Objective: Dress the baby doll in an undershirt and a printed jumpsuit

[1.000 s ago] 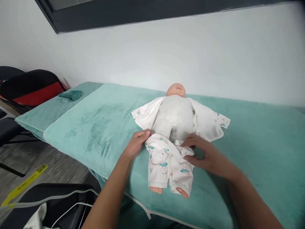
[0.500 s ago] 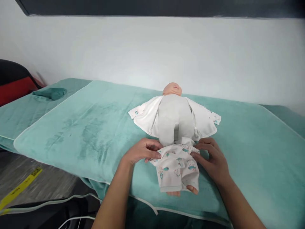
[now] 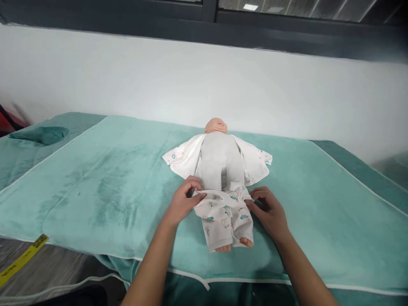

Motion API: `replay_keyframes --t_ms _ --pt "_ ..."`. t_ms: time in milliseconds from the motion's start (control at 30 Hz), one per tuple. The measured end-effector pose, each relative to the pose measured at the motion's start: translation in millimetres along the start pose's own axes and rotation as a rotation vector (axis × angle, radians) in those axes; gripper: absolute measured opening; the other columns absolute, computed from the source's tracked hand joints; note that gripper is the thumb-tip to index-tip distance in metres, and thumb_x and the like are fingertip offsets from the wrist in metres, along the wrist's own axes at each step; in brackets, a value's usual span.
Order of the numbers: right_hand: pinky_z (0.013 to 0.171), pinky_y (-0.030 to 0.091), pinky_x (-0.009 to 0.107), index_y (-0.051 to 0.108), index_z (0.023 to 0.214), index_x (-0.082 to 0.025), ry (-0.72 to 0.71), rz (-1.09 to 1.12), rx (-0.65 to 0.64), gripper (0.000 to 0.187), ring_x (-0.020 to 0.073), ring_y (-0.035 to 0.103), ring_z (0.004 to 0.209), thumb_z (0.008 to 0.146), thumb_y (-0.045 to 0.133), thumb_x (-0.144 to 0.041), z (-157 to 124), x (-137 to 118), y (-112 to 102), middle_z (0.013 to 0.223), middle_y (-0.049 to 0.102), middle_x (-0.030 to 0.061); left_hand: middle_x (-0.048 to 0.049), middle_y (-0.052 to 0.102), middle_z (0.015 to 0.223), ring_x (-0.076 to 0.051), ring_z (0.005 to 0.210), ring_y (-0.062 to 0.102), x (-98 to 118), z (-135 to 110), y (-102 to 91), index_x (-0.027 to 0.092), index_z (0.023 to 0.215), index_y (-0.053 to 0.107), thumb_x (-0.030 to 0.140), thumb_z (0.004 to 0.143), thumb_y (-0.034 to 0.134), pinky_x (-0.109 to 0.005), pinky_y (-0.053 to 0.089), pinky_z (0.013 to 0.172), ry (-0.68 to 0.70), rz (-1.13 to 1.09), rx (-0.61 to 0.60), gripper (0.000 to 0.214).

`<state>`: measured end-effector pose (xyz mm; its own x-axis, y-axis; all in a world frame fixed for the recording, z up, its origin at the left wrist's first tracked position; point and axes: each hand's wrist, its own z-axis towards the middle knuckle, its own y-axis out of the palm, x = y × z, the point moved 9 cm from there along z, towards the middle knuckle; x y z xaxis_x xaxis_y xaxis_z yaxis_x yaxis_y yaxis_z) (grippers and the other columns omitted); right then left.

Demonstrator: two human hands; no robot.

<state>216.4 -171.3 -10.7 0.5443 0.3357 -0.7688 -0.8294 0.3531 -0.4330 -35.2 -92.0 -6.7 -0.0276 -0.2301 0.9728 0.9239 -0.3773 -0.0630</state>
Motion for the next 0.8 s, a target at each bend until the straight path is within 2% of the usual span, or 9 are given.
replay_keyframes --t_ms 67,167,233,367,433,533,600,700,800 --pt "0.079 0.05 0.039 0.057 0.084 -0.024 -0.039 -0.05 -0.056 0.012 0.0217 0.059 0.091 0.086 0.065 -0.032 0.7 -5.3 3.5 0.096 0.058 0.0054 -0.0052 0.056 0.098 -0.018 0.093 0.054 -1.4 0.6 -1.9 0.019 0.081 0.056 0.03 0.081 0.067 -0.03 0.043 0.084 0.035 0.025 0.049 0.016" --pt "0.083 0.051 0.04 0.057 0.088 -0.025 -0.083 -0.063 -0.12 0.008 0.0224 0.059 0.096 0.087 0.062 -0.03 3.0 -10.0 5.8 0.104 0.058 0.0073 -0.0061 0.059 0.099 -0.019 0.096 0.057 -5.2 1.5 -2.1 0.02 0.082 0.054 0.032 0.084 0.064 -0.033 0.045 0.088 0.06 0.066 0.096 0.016" --pt "0.088 0.05 0.042 0.056 0.089 -0.025 -0.105 -0.068 -0.14 0.006 0.0231 0.059 0.103 0.088 0.061 -0.029 5.7 -12.1 6.1 0.111 0.058 0.0086 -0.0079 0.059 0.109 -0.019 0.103 0.057 -3.3 2.1 -3.5 0.021 0.082 0.051 0.031 0.086 0.061 -0.034 0.045 0.092 0.104 0.117 0.152 0.015" --pt "0.096 0.046 0.045 0.054 0.09 -0.024 -0.139 -0.141 -0.126 0.006 0.0251 0.056 0.116 0.09 0.057 -0.028 15.3 -18.1 8.1 0.131 0.055 0.0106 -0.0114 0.051 0.139 -0.022 0.13 0.046 1.6 9.8 1.3 0.022 0.086 0.044 0.031 0.091 0.053 -0.039 0.04 0.103 0.139 0.187 0.178 0.014" --pt "0.093 0.047 0.043 0.053 0.092 -0.024 -0.073 -0.136 -0.093 0.007 0.0241 0.059 0.113 0.092 0.054 -0.03 23.6 -15.3 8.8 0.13 0.058 0.01 -0.0114 0.05 0.142 -0.021 0.131 0.047 1.8 19.6 4.8 0.023 0.087 0.041 0.032 0.093 0.05 -0.04 0.04 0.104 0.11 0.171 0.153 0.013" --pt "0.076 0.049 0.036 0.053 0.098 -0.024 0.101 -0.15 -0.007 0.014 0.0203 0.063 0.087 0.093 0.051 -0.037 42.7 -1.2 6.0 0.103 0.068 0.0062 -0.0083 0.062 0.126 -0.02 0.114 0.058 2.0 41.3 -0.5 0.023 0.086 0.04 0.028 0.091 0.05 -0.036 0.044 0.094 0.061 0.167 0.197 0.012" --pt "0.064 0.045 0.031 0.052 0.092 -0.023 0.165 -0.195 0.05 0.019 0.0169 0.057 0.069 0.092 0.052 -0.042 62.8 7.0 2.9 0.078 0.063 0.0002 -0.0027 0.067 0.1 -0.018 0.094 0.061 1.1 59.5 -11.6 0.023 0.086 0.042 0.025 0.088 0.051 -0.031 0.045 0.082 0.015 0.239 0.293 0.01" --pt "0.051 0.035 0.025 0.047 0.084 -0.024 0.211 -0.124 0.063 0.027 0.0126 0.044 0.052 0.088 0.054 -0.049 101.5 20.5 6.2 0.057 0.048 -0.0072 0.0059 0.05 0.067 -0.014 0.065 0.05 -4.4 89.3 -24.2 0.023 0.085 0.044 0.025 0.083 0.055 -0.025 0.039 0.065 -0.053 0.267 0.395 0.011" --pt "0.044 0.029 0.023 0.048 0.086 -0.025 0.268 0.066 0.074 0.032 0.0116 0.039 0.045 0.085 0.056 -0.056 129.4 37.7 15.0 0.051 0.043 -0.0092 0.0077 0.043 0.06 -0.012 0.056 0.042 -18.3 110.1 -26.4 0.022 0.082 0.046 0.026 0.08 0.059 -0.023 0.035 0.056 -0.118 0.076 0.424 0.013"
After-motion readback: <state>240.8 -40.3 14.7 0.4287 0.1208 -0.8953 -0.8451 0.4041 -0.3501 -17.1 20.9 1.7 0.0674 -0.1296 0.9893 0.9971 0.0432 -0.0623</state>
